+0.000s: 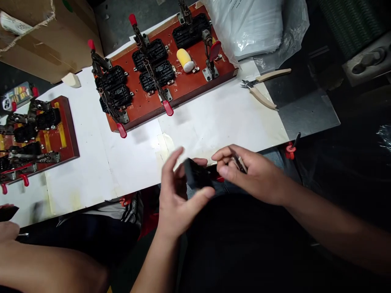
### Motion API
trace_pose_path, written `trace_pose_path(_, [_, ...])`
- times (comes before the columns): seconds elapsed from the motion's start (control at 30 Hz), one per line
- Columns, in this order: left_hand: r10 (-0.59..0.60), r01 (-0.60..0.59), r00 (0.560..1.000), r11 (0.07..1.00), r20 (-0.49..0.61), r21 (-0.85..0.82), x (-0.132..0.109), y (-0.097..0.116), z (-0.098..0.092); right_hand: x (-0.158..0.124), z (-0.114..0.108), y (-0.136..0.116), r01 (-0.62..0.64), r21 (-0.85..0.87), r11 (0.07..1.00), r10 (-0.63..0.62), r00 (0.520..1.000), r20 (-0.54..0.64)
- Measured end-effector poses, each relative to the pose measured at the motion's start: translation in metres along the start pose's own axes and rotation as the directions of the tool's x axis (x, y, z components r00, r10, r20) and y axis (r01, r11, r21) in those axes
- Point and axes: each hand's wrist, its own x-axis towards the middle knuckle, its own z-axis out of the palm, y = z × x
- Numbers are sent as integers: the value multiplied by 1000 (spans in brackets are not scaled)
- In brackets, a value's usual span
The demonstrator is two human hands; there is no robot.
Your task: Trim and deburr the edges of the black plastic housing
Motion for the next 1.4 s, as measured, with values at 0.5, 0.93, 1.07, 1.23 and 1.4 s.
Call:
trace_pose_path(0.5, [156, -224, 974, 773, 164, 593, -4, -1, -4, -11, 4, -3, -55, -120, 991, 56, 998, 5])
trace_pose_path(0.93, [-119, 111, 986, 991, 118, 71, -3, 10, -10, -18, -8, -5, 478, -336, 811, -458, 877, 142])
trace_pose_path(1.07, [-112, 104, 987, 992, 118, 70, -4, 8, -10, -15, -5, -2, 481, -365, 797, -459, 875, 152])
trace_pose_path(1.23, [-116, 106, 984, 991, 134, 84, -5, 7, -12, -16, -7, 1, 478, -397, 783, -462, 875, 143])
trace_pose_path(1.4, [-127, 110, 979, 988, 161, 111, -4, 8, -14, -16, -10, -1, 464, -428, 775, -452, 881, 138])
